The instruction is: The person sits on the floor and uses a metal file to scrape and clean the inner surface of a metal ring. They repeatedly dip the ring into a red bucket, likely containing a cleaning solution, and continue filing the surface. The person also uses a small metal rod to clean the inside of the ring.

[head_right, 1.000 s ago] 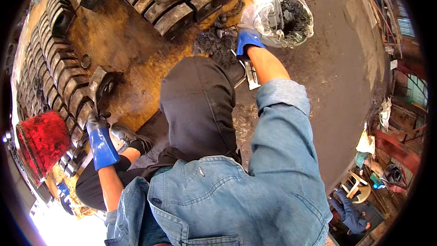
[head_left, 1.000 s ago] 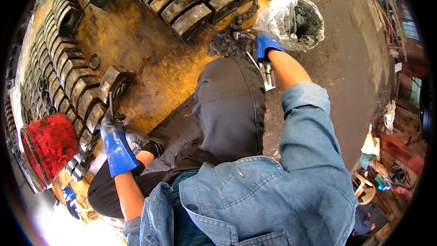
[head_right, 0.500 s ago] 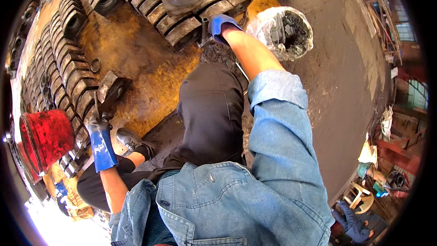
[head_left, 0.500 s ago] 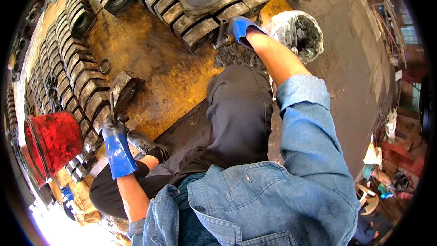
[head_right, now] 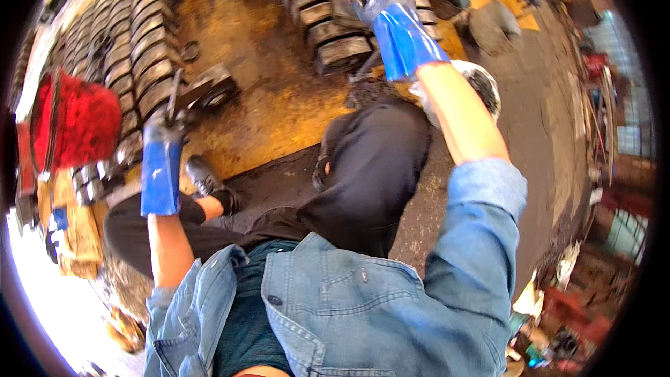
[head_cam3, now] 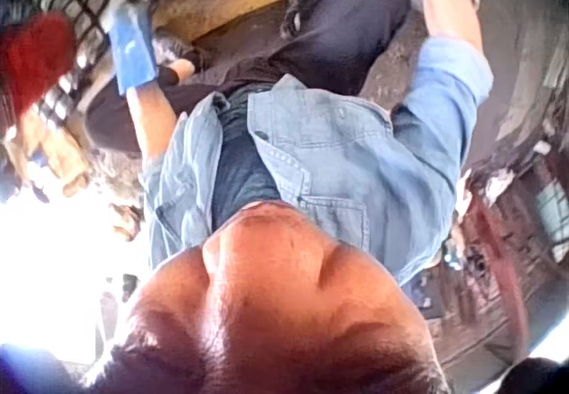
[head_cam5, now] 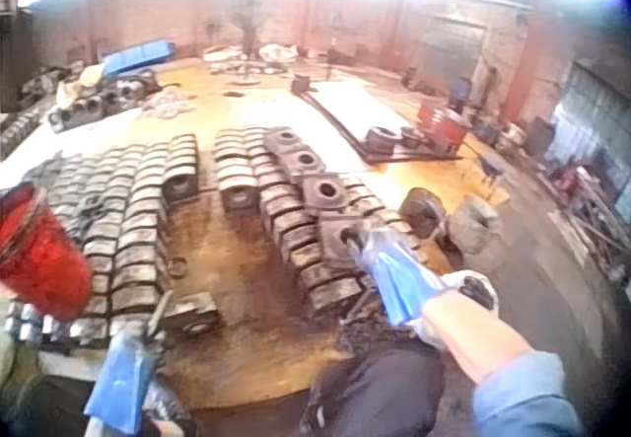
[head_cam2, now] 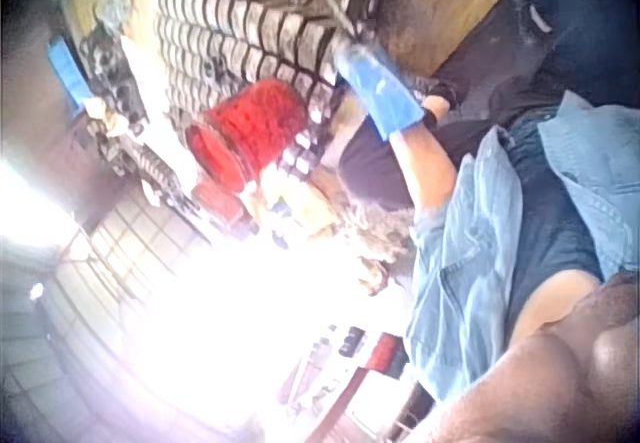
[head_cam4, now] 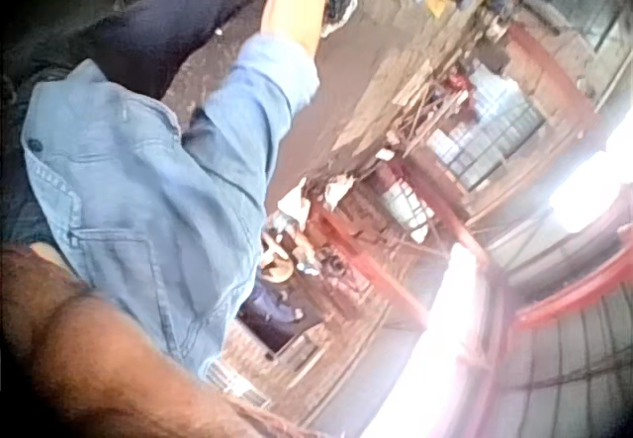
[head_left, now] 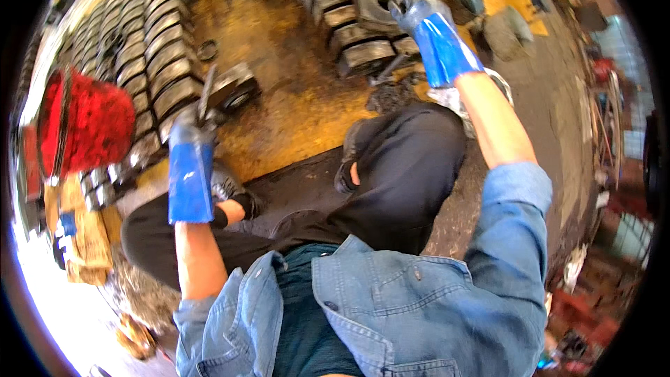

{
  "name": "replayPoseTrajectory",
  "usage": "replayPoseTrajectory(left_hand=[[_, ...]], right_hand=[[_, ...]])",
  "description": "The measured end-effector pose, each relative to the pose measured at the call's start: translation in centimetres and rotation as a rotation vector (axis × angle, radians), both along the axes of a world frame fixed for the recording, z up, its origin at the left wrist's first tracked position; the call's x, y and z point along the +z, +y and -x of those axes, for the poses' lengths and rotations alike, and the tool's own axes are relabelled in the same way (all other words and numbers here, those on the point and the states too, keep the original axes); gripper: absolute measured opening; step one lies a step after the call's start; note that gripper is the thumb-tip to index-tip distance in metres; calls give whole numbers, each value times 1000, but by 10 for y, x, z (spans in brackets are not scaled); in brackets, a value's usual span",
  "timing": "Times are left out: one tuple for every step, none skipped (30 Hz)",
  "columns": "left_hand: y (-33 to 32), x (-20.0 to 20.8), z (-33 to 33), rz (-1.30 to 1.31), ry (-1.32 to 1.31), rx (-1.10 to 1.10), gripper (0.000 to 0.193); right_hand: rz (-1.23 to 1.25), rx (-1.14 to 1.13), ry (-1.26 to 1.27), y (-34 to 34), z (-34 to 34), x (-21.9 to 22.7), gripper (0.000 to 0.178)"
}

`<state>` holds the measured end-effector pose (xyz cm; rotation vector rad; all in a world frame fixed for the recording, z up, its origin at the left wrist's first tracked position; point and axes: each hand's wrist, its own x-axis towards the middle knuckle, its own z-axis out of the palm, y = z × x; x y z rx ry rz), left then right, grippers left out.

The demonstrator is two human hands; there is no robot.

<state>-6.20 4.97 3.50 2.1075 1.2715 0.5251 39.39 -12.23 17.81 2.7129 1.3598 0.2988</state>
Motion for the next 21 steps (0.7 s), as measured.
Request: replayPoseTrajectory(left_hand=[[-31, 61, -36, 226, 23, 2, 21], [-40, 85, -45, 64, 130, -55, 25], [-43, 93, -48, -87, 241, -107, 29], [-47, 97, -54, -68, 291, -137, 31], [-52, 98, -55, -44, 347, -160, 33], [-64, 99, -64, -30, 377, -192, 32], [-75, 99, -73, -11, 415, -216, 32], [-81, 98, -75, 61, 590, -243, 31], [-85, 99, -78, 140, 752, -280, 30], [-93, 95, -79, 108, 774, -351, 29], [-102, 85, -78, 79, 796, -423, 27], [-109, 80, -83, 75, 755, -450, 25], [-115, 75, -84, 77, 717, -471, 23], [-119, 69, -82, 26, 648, -504, 22], [-117, 67, -84, 19, 651, -532, 22], [-117, 66, -86, 56, 652, -525, 22], [-115, 65, -87, 92, 654, -520, 22], [-112, 63, -89, 95, 660, -522, 22], [-108, 62, -90, 144, 647, -533, 25], [-103, 65, -90, 191, 637, -543, 28], [-99, 61, -93, 189, 638, -564, 28]], right_hand=[[-11, 152, 85, 1, 47, 39, 40], [-254, 405, -109, 5, 66, 39, 45], [174, 279, 29, 18, 120, 78, 49], [23, 555, -95, 16, 139, 59, 43], [-131, 818, -268, 18, 160, 36, 38], [-212, 774, 346, 24, 173, -2, 34], [-383, 660, 936, 33, 188, -45, 30], [-353, 756, 907, 34, 211, -67, 28], [-117, 846, 406, 28, 231, -65, 26], [47, 921, -124, 19, 249, -59, 25], [43, 948, -124, 15, 253, -63, 25], [202, 795, 15, 8, 248, -72, 25], [359, 642, 153, 7, 248, -72, 25], [465, 593, 245, 7, 246, -71, 28], [570, 534, 338, 8, 245, -65, 30], [571, 540, 343, 9, 245, -67, 30], [580, 511, 376, 10, 245, -69, 28], [589, 479, 410, 11, 243, -71, 27], [588, 476, 418, 12, 240, -72, 27], [615, 444, 438, 14, 237, -69, 28], [646, 393, 456, 14, 228, -68, 28]])
